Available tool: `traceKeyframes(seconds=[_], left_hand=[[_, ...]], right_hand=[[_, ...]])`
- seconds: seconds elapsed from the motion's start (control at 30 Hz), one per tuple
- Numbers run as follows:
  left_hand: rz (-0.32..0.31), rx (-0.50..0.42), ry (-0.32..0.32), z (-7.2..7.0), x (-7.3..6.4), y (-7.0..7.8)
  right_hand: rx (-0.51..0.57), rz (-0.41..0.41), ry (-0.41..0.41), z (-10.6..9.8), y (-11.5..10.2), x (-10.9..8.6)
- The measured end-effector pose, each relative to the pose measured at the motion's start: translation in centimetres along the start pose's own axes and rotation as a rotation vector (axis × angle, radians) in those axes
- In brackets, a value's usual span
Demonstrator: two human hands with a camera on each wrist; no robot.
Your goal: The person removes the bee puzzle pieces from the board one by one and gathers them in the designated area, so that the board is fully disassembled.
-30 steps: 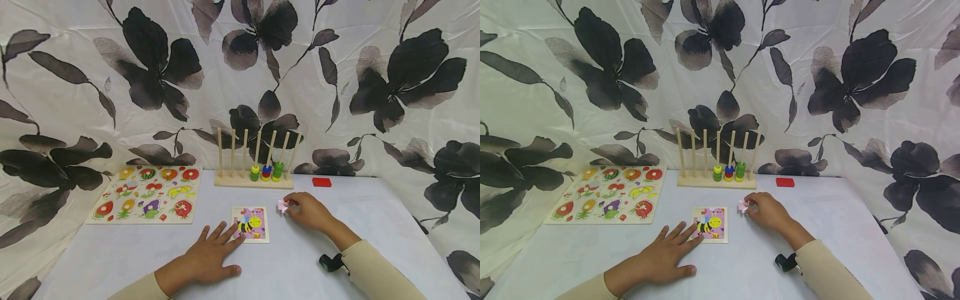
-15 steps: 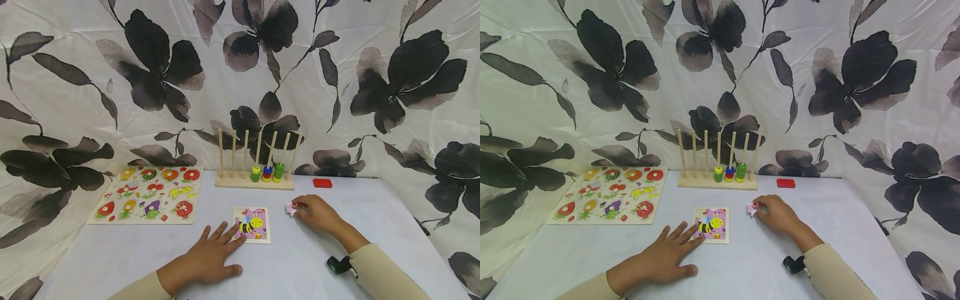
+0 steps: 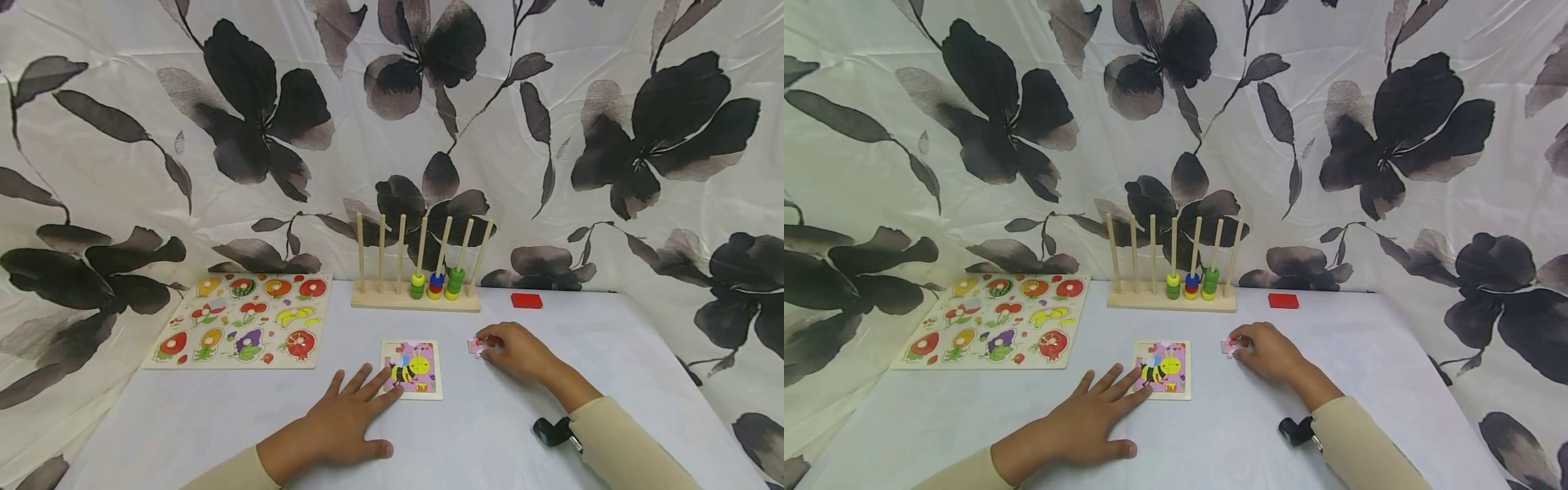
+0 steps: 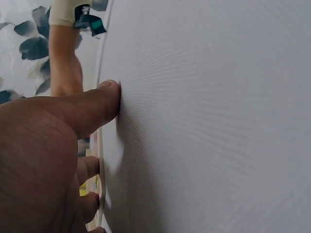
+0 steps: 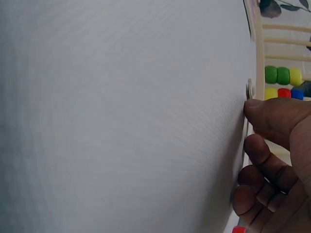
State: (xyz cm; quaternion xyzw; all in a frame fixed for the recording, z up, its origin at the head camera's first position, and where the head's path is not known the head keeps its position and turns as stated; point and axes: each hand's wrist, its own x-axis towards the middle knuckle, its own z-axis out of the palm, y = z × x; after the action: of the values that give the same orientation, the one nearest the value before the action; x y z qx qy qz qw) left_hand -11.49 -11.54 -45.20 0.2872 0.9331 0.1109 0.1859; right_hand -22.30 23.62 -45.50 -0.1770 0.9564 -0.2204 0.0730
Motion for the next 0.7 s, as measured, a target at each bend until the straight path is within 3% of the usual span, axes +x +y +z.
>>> traceKeyframes(seconds=[0.47, 0.7], left_hand=[[-0.005, -0.009, -0.001, 0.0, -0.1, 0.1], [-0.008, -0.012, -0.001, -0.1, 0.0, 0.1]], right_hand=[[0.014, 0.011, -0.054, -0.5, -0.2, 0.1], [0.009, 0.02, 0.0, -0.6, -1.2, 0.1]])
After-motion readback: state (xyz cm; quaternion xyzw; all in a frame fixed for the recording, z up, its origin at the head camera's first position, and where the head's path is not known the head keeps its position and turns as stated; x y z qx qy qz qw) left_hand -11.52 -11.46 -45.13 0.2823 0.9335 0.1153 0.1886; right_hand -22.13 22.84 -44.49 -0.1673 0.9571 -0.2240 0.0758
